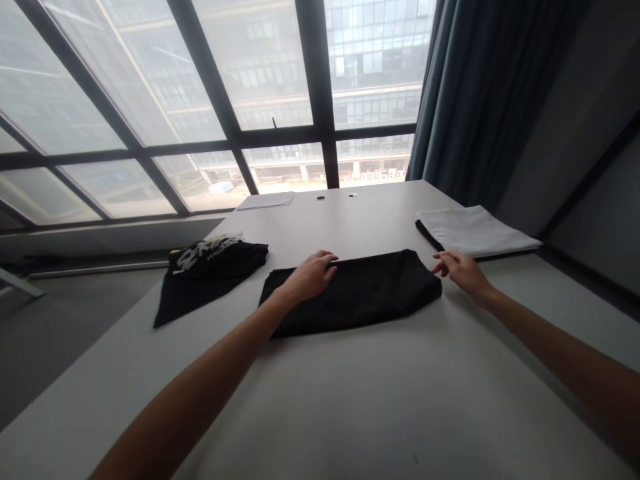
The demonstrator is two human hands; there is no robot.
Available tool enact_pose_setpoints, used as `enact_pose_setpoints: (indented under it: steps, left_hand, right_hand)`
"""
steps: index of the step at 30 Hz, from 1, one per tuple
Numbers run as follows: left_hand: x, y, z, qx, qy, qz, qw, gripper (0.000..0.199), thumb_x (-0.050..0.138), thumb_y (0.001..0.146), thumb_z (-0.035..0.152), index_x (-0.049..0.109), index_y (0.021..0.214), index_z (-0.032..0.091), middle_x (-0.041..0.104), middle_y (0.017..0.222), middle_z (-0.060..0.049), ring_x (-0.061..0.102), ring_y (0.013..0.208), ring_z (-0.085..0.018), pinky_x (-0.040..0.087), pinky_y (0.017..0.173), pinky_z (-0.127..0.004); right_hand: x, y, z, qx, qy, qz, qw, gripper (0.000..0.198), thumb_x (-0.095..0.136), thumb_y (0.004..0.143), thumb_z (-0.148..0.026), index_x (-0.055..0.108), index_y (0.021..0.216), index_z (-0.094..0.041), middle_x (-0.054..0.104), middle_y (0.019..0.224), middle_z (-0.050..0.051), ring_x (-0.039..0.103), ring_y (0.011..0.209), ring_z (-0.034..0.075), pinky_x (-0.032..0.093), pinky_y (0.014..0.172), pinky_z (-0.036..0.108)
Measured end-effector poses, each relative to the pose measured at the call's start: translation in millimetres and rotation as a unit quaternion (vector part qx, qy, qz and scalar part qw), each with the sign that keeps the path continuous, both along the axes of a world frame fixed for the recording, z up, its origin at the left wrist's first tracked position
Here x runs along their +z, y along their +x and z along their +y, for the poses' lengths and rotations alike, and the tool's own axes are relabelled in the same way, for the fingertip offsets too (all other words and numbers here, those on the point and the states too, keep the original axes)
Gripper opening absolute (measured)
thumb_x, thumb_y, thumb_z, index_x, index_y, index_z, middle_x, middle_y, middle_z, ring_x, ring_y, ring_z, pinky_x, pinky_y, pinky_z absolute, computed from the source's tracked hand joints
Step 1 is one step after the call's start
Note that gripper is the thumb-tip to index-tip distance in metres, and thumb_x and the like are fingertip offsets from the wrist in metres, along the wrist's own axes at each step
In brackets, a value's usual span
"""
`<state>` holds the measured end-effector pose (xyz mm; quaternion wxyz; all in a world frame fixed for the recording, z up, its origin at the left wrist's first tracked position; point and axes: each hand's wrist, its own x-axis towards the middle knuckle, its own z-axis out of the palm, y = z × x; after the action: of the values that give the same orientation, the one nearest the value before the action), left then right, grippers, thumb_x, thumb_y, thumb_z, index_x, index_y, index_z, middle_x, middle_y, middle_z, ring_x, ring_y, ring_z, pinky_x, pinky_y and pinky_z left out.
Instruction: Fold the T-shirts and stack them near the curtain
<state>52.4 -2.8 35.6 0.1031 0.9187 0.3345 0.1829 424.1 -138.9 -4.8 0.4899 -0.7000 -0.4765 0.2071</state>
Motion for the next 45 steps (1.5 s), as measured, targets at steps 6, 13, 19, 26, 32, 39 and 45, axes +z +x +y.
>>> enact_pose_setpoints:
  steps: [6,13,19,26,32,39,45]
  left_hand:
    - [-23.6,118,-37,-0.163,-0.058,0.041,0.984,0.049,0.040,0.106,0.041,0.052,0.150,0.023,0.043,0.159,-0.011,0.038,0.148,-0.032,0.030,0.121,-0.052]
    - [-61.0,134,-43,-0.109,-0.019,0.118,0.987,0.059,0.029,0.105,0.060,0.039,0.157,0.033,0.022,0.170,-0.003,0.013,0.157,-0.030,0.012,0.124,-0.063]
    - [-61.5,132,-44,-0.102,0.000,0.121,0.987,0.059,0.027,0.105,0.062,0.037,0.157,0.037,0.022,0.169,0.001,0.014,0.157,-0.027,0.014,0.125,-0.059]
    - [-66.2,132,-41,-0.089,0.007,0.105,0.990,0.062,0.028,0.104,0.037,0.024,0.162,0.016,0.024,0.169,-0.008,0.016,0.157,-0.024,0.016,0.127,-0.051]
    - [-69.0,135,-42,-0.091,0.012,0.108,0.990,0.061,0.031,0.102,0.035,0.031,0.160,0.015,0.024,0.169,-0.009,0.016,0.157,-0.025,0.014,0.127,-0.051]
    - [-68.2,129,-39,-0.039,0.004,0.107,0.994,0.064,0.030,0.104,0.057,0.034,0.159,0.025,0.024,0.169,-0.005,0.015,0.157,-0.029,0.009,0.125,-0.062]
    - [-64.4,90,-19,0.087,-0.025,0.133,0.987,0.070,0.022,0.101,0.069,0.031,0.161,0.034,0.020,0.170,-0.003,0.013,0.157,-0.035,0.009,0.121,-0.068]
  right_hand:
    - [-6,-15,-54,0.052,0.045,0.006,0.998,0.053,0.055,0.091,-0.057,0.069,0.118,-0.014,0.074,0.079,0.007,0.066,0.073,0.021,0.050,0.068,0.032]
    - [-17,-7,-69,0.074,-0.033,-0.089,0.993,0.039,0.055,0.091,-0.043,0.071,0.113,-0.015,0.072,0.072,0.003,0.065,0.066,0.021,0.049,0.065,0.032]
    - [2,-33,-29,-0.049,0.080,-0.281,0.955,0.032,0.045,0.090,-0.020,0.073,0.105,-0.016,0.074,0.109,0.012,0.067,0.102,0.025,0.050,0.097,0.038]
    - [-14,-95,55,0.046,0.024,-0.331,0.942,0.050,0.036,0.099,-0.022,0.056,0.142,-0.006,0.055,0.149,0.019,0.046,0.142,0.026,0.036,0.118,0.042]
    - [-50,-62,58,0.034,-0.062,-0.347,0.935,0.050,0.032,0.102,-0.025,0.056,0.143,-0.009,0.049,0.155,0.017,0.039,0.148,0.028,0.032,0.121,0.049]
    - [-47,-65,50,0.038,-0.127,-0.408,0.903,0.054,0.035,0.103,-0.031,0.045,0.152,-0.010,0.037,0.163,0.015,0.031,0.152,0.029,0.028,0.121,0.053]
    - [-46,-67,48,0.037,-0.133,-0.403,0.905,0.056,0.032,0.104,-0.034,0.044,0.153,-0.010,0.036,0.163,0.014,0.030,0.153,0.028,0.029,0.121,0.054]
